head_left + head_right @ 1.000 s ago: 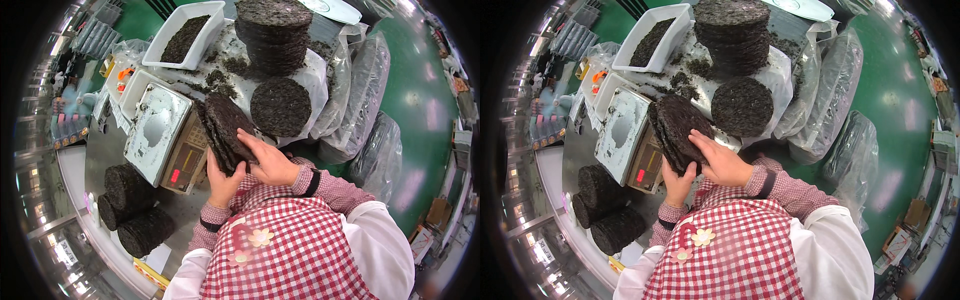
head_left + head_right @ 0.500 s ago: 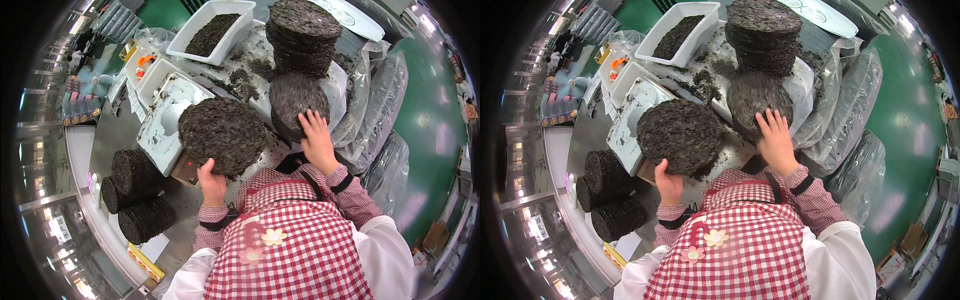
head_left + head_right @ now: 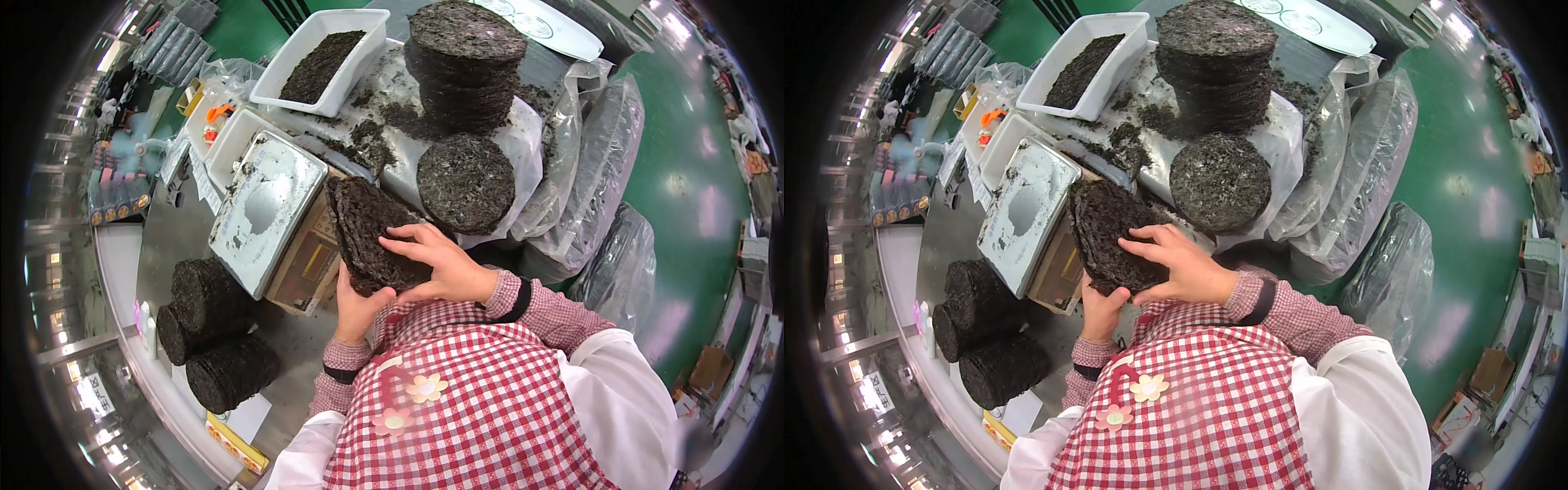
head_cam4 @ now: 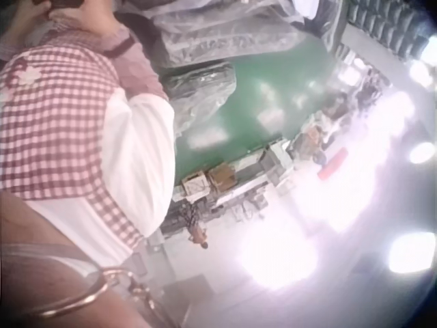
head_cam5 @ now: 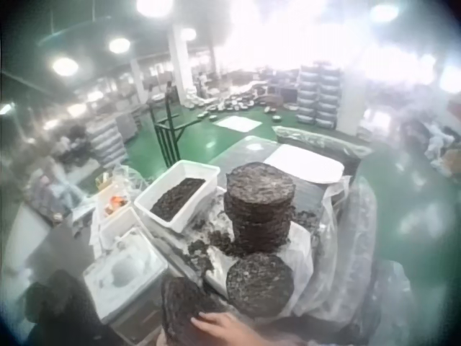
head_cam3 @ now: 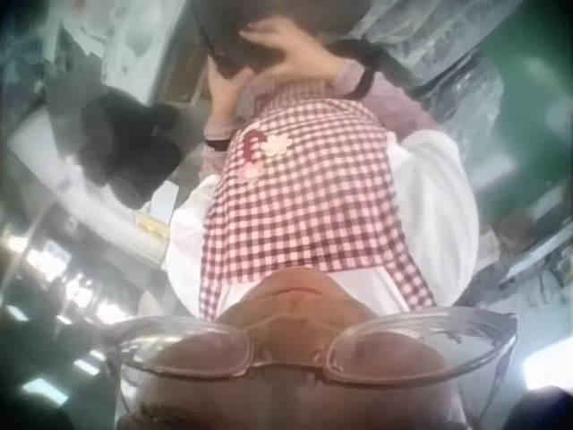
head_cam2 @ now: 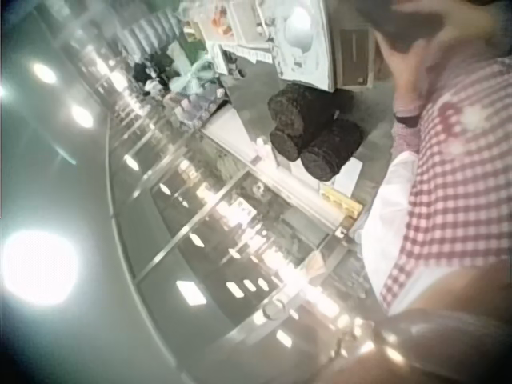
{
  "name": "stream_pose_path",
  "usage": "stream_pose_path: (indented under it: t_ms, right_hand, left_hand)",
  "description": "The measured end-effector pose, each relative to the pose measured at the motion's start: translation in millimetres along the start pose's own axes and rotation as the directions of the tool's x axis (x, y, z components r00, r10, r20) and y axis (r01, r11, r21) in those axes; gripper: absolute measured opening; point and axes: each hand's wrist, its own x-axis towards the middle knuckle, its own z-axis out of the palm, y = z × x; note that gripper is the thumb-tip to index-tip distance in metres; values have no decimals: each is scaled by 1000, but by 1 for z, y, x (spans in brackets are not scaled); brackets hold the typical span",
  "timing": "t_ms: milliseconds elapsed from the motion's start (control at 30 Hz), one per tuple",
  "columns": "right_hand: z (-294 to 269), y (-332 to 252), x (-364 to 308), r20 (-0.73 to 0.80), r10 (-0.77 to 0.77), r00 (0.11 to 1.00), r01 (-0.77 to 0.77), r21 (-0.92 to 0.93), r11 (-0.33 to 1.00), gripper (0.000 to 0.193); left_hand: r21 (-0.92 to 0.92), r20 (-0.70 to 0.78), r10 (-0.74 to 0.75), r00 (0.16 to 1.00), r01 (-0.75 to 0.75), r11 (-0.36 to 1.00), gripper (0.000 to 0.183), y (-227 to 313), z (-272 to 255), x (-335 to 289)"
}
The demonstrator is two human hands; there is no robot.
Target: The person repeatedly picks up large, dark, cylindrical compressed material blocks and places them on a digital scale. They adjust the blocks to ensure stability and check the weight reading before moving them to a stack on the table. The process involves handling the blocks by hand and using the scale to verify weight.
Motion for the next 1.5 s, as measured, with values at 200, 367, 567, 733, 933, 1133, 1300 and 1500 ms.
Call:
stream_pose_path:
  t_ms: [200, 367, 567, 733, 933, 1133, 1300, 1500]
  right_hand:
    - [8, -2, -3, -38, 97, 995, -96, 46, 994, 70]
    - [-16, 62, -30, -264, 544, 796, -256, 669, 698, 43]
    - [-40, 55, -53, -523, 656, 543, -44, 763, 645, 41]
    - [-29, 71, -47, -257, 291, 922, -387, -564, 729, 76]
    - [20, -8, 4, -106, 96, 990, -105, -85, 991, 88]
    - [1, 5, -4, 19, 40, 999, -41, 103, 994, 79]
    - [3, 55, -41, -243, 272, 931, -314, -153, 937, 33]
    - [-51, 35, -45, -695, 169, 699, -160, 78, 984, 53]
  left_hand:
    - [238, -3, 126, 992, -122, 964, 60, -3, 6, 7]
    - [-334, -416, -23, 909, -129, 934, 46, -16, -20, 15]
    - [-608, -287, -71, 955, -124, 785, 47, 5, -56, 7]
    - [-371, -302, -7, 953, -111, 922, 46, -1, -37, 10]
    - [61, 6, 23, 1000, -24, 998, 60, 4, 18, 5]
    - [66, 55, 84, 995, -88, 994, 75, 12, 12, 12]
    - [-156, -274, -20, 962, -23, 987, 38, -12, -10, 11]
    - [-486, -385, -88, 919, -121, 865, 37, -9, -38, 9]
